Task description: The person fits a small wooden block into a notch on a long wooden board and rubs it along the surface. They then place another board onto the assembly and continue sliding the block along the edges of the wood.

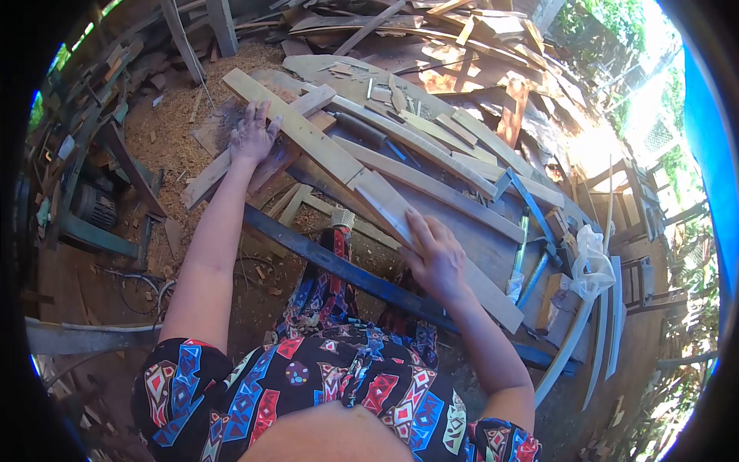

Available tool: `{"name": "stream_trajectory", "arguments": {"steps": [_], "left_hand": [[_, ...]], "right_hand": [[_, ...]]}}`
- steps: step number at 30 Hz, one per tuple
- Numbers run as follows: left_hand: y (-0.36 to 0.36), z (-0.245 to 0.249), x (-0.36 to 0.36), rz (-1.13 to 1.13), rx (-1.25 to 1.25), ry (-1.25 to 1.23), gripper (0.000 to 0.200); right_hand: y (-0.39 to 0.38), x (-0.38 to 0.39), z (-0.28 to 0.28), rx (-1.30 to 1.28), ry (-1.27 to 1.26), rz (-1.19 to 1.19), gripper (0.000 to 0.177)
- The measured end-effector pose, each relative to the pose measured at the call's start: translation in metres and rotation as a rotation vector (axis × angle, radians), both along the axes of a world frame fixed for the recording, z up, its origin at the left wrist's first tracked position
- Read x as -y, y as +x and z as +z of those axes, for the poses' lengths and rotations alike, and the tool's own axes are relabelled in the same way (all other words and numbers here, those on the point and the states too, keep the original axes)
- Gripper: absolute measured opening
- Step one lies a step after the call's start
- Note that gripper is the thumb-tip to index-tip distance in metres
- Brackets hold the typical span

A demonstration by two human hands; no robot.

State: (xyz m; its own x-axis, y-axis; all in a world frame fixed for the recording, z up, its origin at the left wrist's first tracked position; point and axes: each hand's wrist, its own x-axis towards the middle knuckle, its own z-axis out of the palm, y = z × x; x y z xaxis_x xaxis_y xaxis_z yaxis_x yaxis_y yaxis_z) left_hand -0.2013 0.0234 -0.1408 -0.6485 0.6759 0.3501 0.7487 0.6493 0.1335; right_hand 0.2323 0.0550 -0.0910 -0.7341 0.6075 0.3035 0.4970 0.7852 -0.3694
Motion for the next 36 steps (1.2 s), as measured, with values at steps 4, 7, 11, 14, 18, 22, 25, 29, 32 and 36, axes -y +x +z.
{"name": "stream_trajectory", "arguments": {"steps": [4, 7, 11, 14, 18, 22, 25, 29, 32, 36], "left_hand": [[0.003, 0.005, 0.000, 0.010, 0.038, -0.034, 0.060], [0.003, 0.006, 0.000, 0.017, 0.027, -0.041, 0.060], [0.000, 0.000, 0.000, 0.001, -0.017, 0.013, 0.063], [0.000, 0.002, -0.001, 0.008, -0.004, -0.002, 0.062], [-0.001, -0.002, 0.000, 0.007, -0.020, -0.023, 0.059], [-0.002, -0.003, -0.001, 0.009, -0.032, -0.010, 0.060], [-0.002, -0.002, -0.001, 0.002, -0.012, -0.014, 0.060], [-0.001, -0.001, -0.001, 0.007, 0.000, -0.005, 0.060], [0.000, 0.001, -0.001, 0.011, 0.007, -0.010, 0.060], [0.001, 0.002, 0.000, 0.013, 0.015, -0.028, 0.060]], "right_hand": [[-0.001, 0.000, 0.001, 0.011, 0.004, -0.013, 0.063], [-0.020, -0.006, 0.002, -0.006, -0.028, -0.026, 0.063], [-0.049, -0.017, 0.003, 0.023, -0.059, -0.046, 0.063], [-0.055, -0.020, 0.001, 0.027, -0.030, -0.048, 0.063], [-0.054, -0.019, -0.001, 0.036, -0.009, -0.061, 0.066], [-0.056, -0.019, 0.000, 0.046, -0.037, -0.107, 0.070], [-0.055, -0.020, 0.002, 0.056, -0.064, -0.116, 0.070], [-0.055, -0.021, 0.003, 0.023, -0.090, -0.112, 0.070], [-0.055, -0.021, 0.004, 0.020, -0.098, -0.113, 0.070], [-0.054, -0.021, 0.004, 0.009, -0.095, -0.114, 0.069]]}}
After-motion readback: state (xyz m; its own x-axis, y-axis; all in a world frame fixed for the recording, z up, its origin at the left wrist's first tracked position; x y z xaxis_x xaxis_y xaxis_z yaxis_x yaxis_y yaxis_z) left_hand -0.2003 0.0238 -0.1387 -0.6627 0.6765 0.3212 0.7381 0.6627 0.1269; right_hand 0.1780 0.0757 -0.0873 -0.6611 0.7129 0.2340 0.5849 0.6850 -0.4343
